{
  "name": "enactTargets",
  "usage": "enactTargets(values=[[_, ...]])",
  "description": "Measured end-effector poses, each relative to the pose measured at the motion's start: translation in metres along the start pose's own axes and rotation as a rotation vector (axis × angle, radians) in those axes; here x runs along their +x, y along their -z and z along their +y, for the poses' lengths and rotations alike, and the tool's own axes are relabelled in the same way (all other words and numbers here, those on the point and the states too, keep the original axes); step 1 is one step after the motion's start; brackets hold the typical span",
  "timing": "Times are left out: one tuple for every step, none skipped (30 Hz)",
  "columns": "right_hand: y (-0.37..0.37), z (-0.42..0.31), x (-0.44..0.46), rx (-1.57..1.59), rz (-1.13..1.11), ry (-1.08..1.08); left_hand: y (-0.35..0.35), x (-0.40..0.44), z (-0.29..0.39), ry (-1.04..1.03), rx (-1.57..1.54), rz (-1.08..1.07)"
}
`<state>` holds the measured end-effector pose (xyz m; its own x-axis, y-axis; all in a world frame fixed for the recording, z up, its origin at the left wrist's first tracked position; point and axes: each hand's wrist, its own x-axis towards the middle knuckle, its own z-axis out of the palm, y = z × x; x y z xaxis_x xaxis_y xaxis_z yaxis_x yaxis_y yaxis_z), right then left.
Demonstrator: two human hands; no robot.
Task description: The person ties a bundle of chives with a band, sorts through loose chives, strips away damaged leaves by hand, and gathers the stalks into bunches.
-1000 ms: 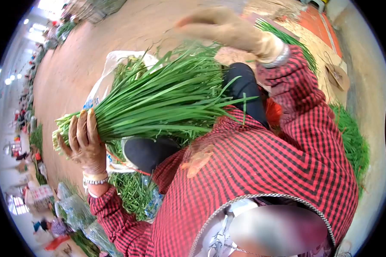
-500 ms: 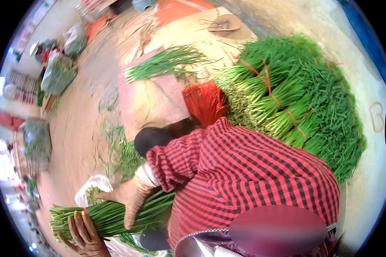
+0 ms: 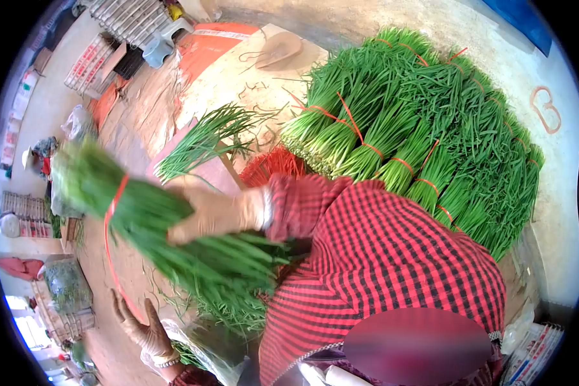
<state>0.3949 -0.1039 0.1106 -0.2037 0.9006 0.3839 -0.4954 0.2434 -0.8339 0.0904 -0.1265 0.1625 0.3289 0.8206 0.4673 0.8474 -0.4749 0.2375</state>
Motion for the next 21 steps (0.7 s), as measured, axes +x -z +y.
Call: enactTargets(values=[[0.024,-0.007,0.003,-0.072,0.067,0.052,-0.010,-0.004,-0.016,0.004,-0.040,-0.046],[0.049,-0.023,0.003,-0.220,0.166,0.038,-0.019,-0.006,-0.024,-0.002,-0.041,-0.049],[0.072,-0.040,0.000,-0.367,0.262,0.023,-0.025,-0.008,-0.029,0.044,-0.099,-0.129],[0.088,-0.059,-0.004,-0.341,0.329,0.117,-0.031,-0.009,-0.036,0.090,-0.156,-0.208],[0.104,-0.077,-0.009,-0.322,0.394,0.212,-0.040,-0.012,-0.044,0.085,-0.161,-0.203],[0.126,-0.094,-0.013,-0.347,0.419,0.245,-0.047,-0.014,-0.052,0.132,-0.194,-0.244],[0.147,-0.111,-0.018,-0.372,0.444,0.276,-0.055,-0.015,-0.061,0.180,-0.227,-0.287],[0.159,-0.132,-0.027,-0.508,0.534,0.313,-0.064,-0.017,-0.071,0.227,-0.275,-0.290],[0.172,-0.152,-0.037,-0.643,0.624,0.348,-0.068,-0.018,-0.073,0.221,-0.276,-0.290],[0.201,-0.168,-0.044,-0.722,0.682,0.309,-0.071,-0.017,-0.074,0.311,-0.310,-0.314],[0.228,-0.182,-0.051,-0.799,0.740,0.266,-0.073,-0.016,-0.074,0.403,-0.343,-0.339],[0.233,-0.202,-0.059,-0.737,0.810,0.303,-0.075,-0.014,-0.075,0.401,-0.341,-0.345],[0.238,-0.222,-0.068,-0.674,0.879,0.343,-0.076,-0.012,-0.076,0.437,-0.310,-0.383],[0.266,-0.236,-0.076,-0.713,0.923,0.398,-0.077,-0.012,-0.078,0.474,-0.279,-0.421],[0.299,-0.250,-0.084,-0.729,0.967,0.457,-0.077,-0.013,-0.080,0.474,-0.278,-0.422],[0.332,-0.261,-0.098,-0.825,1.121,0.524,-0.077,-0.014,-0.083,0.486,-0.198,-0.458],[0.349,-0.275,-0.122,-0.981,1.276,0.460,-0.076,-0.018,-0.086,0.500,-0.119,-0.492],[0.368,-0.285,-0.157,-1.214,1.570,0.001,-0.075,-0.025,-0.091,0.507,-0.118,-0.489],[0.364,-0.279,-0.179,-1.225,1.774,-0.052,-0.073,-0.034,-0.097,0.529,-0.131,-0.492],[0.407,-0.277,-0.234,-1.249,1.759,-0.288,-0.071,-0.043,-0.106,0.550,-0.143,-0.497],[0.449,-0.265,-0.294,-1.430,1.655,-0.333,-0.068,-0.056,-0.118,0.555,-0.144,-0.498]])
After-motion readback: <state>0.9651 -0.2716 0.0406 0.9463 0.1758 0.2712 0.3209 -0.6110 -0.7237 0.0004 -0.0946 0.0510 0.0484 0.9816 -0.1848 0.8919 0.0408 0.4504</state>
